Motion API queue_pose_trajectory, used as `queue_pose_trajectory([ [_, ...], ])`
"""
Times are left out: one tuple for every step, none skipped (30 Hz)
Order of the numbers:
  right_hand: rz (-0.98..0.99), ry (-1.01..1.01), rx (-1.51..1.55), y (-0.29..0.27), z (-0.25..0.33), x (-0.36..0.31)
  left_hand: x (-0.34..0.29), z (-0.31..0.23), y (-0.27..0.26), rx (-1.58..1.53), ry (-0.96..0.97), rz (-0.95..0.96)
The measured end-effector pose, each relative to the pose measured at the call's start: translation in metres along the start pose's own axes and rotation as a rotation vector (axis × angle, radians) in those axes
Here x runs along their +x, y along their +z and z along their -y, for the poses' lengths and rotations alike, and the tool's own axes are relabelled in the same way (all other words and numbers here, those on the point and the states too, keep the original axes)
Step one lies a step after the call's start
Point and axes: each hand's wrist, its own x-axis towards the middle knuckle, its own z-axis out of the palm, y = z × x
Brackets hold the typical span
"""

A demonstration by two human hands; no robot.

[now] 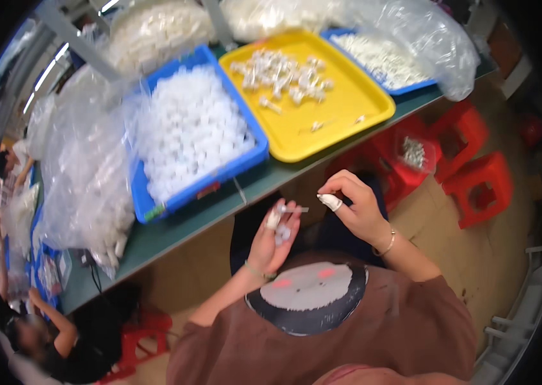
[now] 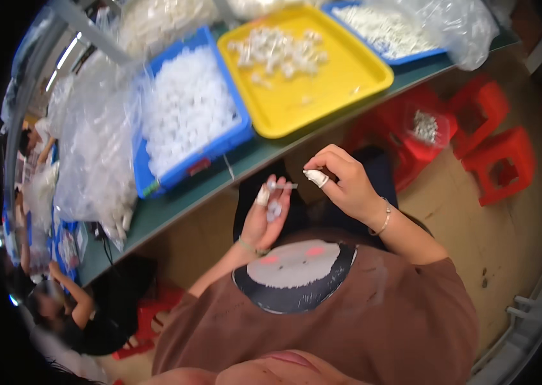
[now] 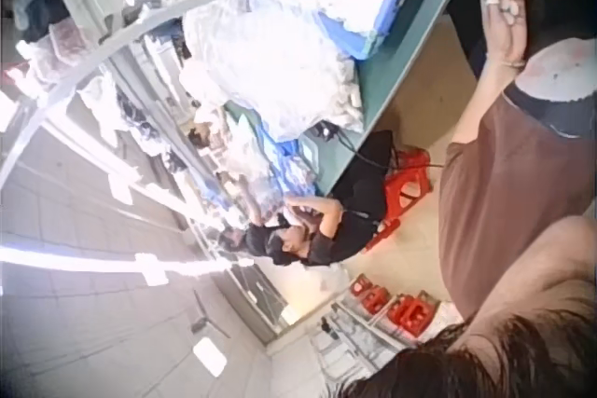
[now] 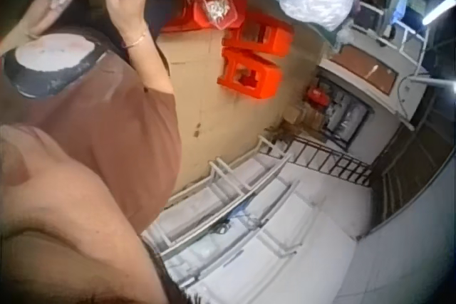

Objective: The person sits at a workstation and repeatedly picks up small white plastic components from a blue tray and a yellow tray. They insert a small metal pin into the plastic piece and place the assembled unit into a red bin. The process is repetitive and involves handling small parts by hand.

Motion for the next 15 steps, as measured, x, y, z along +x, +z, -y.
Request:
queue_pose_trajectory([
  [-0.003, 0.01, 0.005, 0.012, -0.004, -0.005, 0.001, -0.001, 0.001, -0.007, 0.006, 0.02],
  [-0.006, 0.02, 0.009, 0.021, -0.006, -0.011, -0.004, 0.0, -0.005, -0.03, -0.019, 0.041],
  [0.015, 0.043, 0.023, 0.025, -0.009, -0.013, -0.004, -0.001, -0.005, -0.019, -0.015, 0.048],
  [0.034, 0.066, 0.035, 0.029, -0.011, -0.015, -0.005, -0.001, -0.006, -0.008, -0.013, 0.056],
  [0.053, 0.091, 0.046, 0.031, -0.012, -0.018, -0.008, 0.0, -0.006, -0.026, -0.009, 0.058],
  [0.046, 0.088, 0.044, 0.033, -0.012, -0.017, -0.008, -0.002, -0.004, -0.04, -0.003, 0.067],
  [0.037, 0.087, 0.043, 0.033, -0.012, -0.016, -0.009, -0.003, -0.003, -0.053, 0.003, 0.077],
  [0.028, 0.086, 0.041, 0.034, -0.012, -0.016, -0.009, -0.004, -0.003, -0.063, 0.01, 0.082],
  [0.025, 0.083, 0.041, 0.035, -0.013, -0.016, -0.009, -0.005, -0.002, -0.071, 0.013, 0.087],
  [0.022, 0.081, 0.041, 0.035, -0.014, -0.017, -0.009, -0.005, -0.003, -0.08, 0.015, 0.092],
  [0.017, 0.08, 0.041, 0.036, -0.015, -0.017, -0.009, -0.005, -0.003, -0.068, 0.02, 0.094],
  [0.016, 0.086, 0.061, 0.037, -0.015, -0.017, -0.009, -0.005, -0.003, -0.054, 0.025, 0.097],
  [0.015, 0.093, 0.081, 0.038, -0.015, -0.018, -0.008, -0.004, -0.003, -0.039, 0.029, 0.1],
  [0.013, 0.099, 0.1, 0.039, -0.015, -0.018, -0.008, -0.004, -0.002, -0.031, 0.027, 0.097],
  [0.016, 0.113, 0.116, 0.04, -0.016, -0.019, -0.008, -0.003, -0.001, -0.023, 0.025, 0.096],
])
